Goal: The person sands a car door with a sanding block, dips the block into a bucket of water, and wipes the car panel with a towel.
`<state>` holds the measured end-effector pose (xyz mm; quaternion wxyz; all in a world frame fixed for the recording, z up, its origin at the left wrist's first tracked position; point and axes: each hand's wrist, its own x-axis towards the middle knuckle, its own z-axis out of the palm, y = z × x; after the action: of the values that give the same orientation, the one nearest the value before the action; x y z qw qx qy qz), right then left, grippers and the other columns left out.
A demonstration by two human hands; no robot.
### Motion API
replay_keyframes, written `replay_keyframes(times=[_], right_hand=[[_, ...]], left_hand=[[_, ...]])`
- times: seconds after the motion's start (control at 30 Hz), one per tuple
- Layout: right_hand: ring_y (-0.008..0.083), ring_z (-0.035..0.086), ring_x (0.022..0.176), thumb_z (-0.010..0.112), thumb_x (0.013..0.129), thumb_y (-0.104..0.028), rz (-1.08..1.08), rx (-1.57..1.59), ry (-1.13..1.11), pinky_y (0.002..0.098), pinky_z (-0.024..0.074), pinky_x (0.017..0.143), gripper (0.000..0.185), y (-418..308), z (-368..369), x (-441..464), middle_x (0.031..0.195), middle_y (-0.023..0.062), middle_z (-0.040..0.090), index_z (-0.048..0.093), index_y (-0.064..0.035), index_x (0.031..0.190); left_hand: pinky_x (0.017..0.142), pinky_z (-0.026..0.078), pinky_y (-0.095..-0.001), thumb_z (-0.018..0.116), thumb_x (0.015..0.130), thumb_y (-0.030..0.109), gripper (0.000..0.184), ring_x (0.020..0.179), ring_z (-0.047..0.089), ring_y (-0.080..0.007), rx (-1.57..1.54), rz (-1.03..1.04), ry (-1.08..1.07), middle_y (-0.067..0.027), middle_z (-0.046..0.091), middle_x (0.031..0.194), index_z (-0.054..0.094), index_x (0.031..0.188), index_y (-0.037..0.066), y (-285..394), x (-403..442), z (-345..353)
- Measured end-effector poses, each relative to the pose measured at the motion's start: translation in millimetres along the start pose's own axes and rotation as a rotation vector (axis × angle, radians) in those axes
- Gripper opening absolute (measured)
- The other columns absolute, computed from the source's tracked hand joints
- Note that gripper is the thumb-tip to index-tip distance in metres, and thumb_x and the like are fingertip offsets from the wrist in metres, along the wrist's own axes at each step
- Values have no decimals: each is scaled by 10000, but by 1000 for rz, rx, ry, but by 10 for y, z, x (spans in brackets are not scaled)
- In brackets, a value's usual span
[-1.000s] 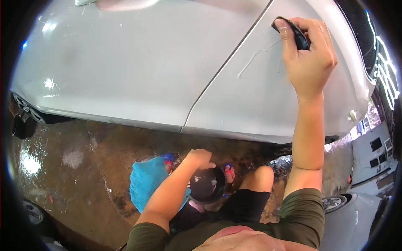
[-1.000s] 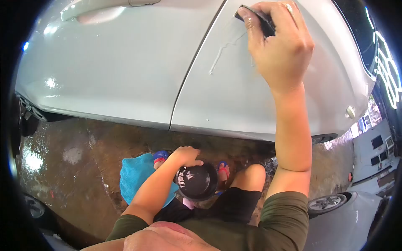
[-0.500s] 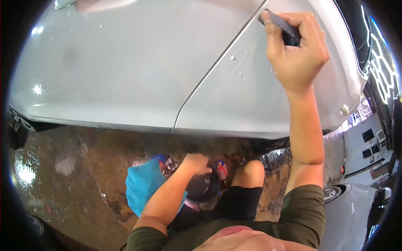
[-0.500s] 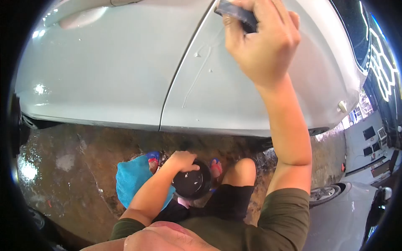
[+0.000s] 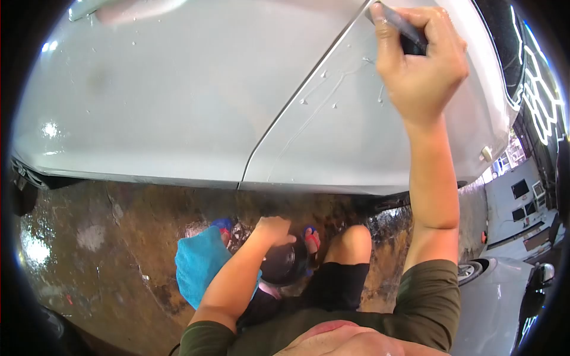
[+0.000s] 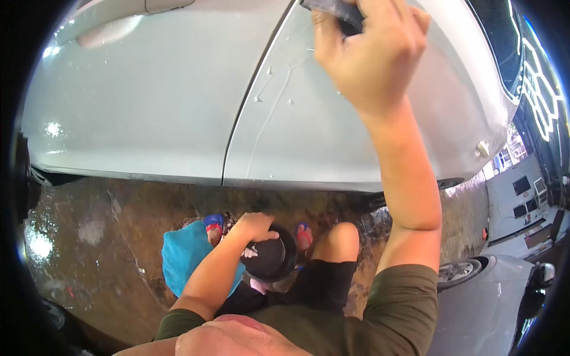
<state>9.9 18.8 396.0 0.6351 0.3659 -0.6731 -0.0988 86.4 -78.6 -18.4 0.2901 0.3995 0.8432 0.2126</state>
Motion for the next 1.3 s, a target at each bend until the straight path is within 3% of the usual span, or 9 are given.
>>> replay_keyframes(times=[0.3, 0.33, 0.47, 0.67, 0.77, 0.9, 1.1, 1.17, 1.3], right_hand=[[167, 625, 691, 893, 740, -116, 7, -21, -35, 303, 361, 706, 236, -53, -49, -20, 782, 3, 692, 671, -115, 820], [172, 592, 679, 788, 673, -110, -20, 52, -97, 354, 302, 719, 181, -164, -46, -146, 752, -41, 638, 671, -165, 799], [183, 591, 686, 812, 688, -131, 83, 22, 48, 361, 303, 722, 181, 21, -10, 90, 745, -39, 626, 663, -163, 786], [217, 637, 653, 833, 737, -155, 8, 38, -57, 351, 347, 682, 134, -268, -62, -288, 709, 16, 683, 706, -147, 778], [173, 639, 657, 892, 782, -115, 202, 26, 102, 279, 426, 666, 194, 163, 11, 191, 741, 43, 696, 705, -81, 826], [188, 647, 726, 899, 781, -105, 73, 46, -144, 324, 444, 678, 211, -336, -166, -249, 760, 64, 706, 701, -53, 831], [208, 602, 699, 830, 719, -104, 168, 116, 137, 352, 377, 708, 152, 2, 71, 33, 733, 26, 665, 686, -124, 765], [208, 619, 692, 899, 793, -96, 96, 63, -67, 338, 479, 663, 223, -319, -104, -261, 741, 71, 682, 683, -40, 793], [201, 621, 691, 891, 785, -92, 139, 55, 28, 322, 475, 679, 210, -96, -96, -29, 734, 62, 672, 685, -52, 779]], left_hand=[[963, 553, -525, 660, 920, 582, 655, 1179, 680, -389, 3, 4, -42, -213, 718, 1240, 649, 1324, 66, -23, 34, -63], [963, 554, -526, 660, 920, 581, 656, 1179, 680, -389, 6, 5, -48, -212, 717, 1242, 649, 1325, 65, -18, 46, -72], [965, 555, -525, 662, 921, 578, 657, 1181, 680, -389, 32, 8, -87, -208, 717, 1250, 648, 1331, 65, 10, 75, -91], [953, 566, -512, 718, 892, 542, 590, 1136, 710, -372, 2, 12, 5, -187, 744, 1188, 703, 1236, 64, -37, 131, 43], [957, 563, -511, 714, 891, 550, 592, 1136, 708, -377, -9, 17, 52, -186, 743, 1187, 698, 1237, 69, -56, 126, 10], [974, 550, -527, 680, 909, 572, 635, 1177, 684, -387, 6, 15, -26, -204, 724, 1230, 668, 1296, 69, -47, 130, -26], [954, 560, -519, 692, 897, 564, 624, 1155, 697, -379, -4, 24, -6, -193, 737, 1200, 673, 1276, 69, -23, 93, -19], [965, 555, -532, 665, 909, 597, 693, 1180, 677, -398, -6, 33, -30, -213, 723, 1228, 635, 1350, 63, -55, 139, -25], [971, 551, -531, 664, 913, 590, 701, 1191, 671, -398, -1, 31, -8, -215, 719, 1239, 620, 1380, 69, -101, 173, -7]])
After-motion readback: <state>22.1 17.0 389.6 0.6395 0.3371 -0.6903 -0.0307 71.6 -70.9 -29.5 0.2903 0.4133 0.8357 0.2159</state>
